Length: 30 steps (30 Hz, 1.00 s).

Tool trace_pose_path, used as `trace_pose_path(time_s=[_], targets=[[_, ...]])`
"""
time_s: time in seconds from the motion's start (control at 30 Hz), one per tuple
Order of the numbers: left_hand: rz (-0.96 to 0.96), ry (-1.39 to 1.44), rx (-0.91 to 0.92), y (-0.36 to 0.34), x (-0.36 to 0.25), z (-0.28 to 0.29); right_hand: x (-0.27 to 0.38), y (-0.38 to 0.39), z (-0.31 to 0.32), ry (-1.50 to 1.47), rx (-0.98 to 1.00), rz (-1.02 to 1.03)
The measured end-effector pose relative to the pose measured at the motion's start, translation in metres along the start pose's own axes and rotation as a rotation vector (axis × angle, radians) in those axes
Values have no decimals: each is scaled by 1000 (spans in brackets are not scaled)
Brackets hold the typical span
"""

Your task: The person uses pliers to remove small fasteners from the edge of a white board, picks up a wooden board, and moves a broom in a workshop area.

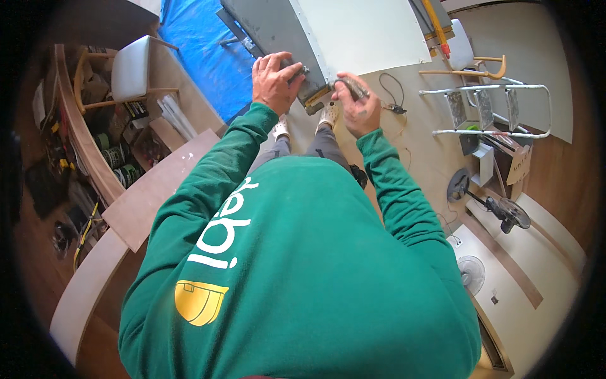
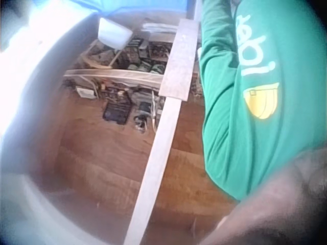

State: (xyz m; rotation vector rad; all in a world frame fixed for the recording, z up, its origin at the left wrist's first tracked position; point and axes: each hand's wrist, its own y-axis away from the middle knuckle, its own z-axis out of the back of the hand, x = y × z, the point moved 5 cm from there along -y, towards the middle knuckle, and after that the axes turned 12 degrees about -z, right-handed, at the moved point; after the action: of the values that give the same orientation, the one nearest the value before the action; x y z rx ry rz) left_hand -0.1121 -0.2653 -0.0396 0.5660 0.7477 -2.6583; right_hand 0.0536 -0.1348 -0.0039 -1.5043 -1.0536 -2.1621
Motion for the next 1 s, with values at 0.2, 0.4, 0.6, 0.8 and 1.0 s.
trace_pose_path(time_s=[0.2, 0.4, 0.6, 0.8, 1.0], targets=[[-10, 109, -28, -12, -7, -12, -22, 20, 9, 25, 3, -13], [241, 570, -70, -42, -13, 37, 24, 19, 3, -43, -70, 76], [-42, 579, -417, -74, -45, 144, 87, 16, -16, -259, 69, 21], [-281, 328, -523, -75, -76, 220, 156, 40, -54, -367, 194, 96], [-103, 451, -511, -64, -64, 228, 163, 43, -69, -348, 344, 97]])
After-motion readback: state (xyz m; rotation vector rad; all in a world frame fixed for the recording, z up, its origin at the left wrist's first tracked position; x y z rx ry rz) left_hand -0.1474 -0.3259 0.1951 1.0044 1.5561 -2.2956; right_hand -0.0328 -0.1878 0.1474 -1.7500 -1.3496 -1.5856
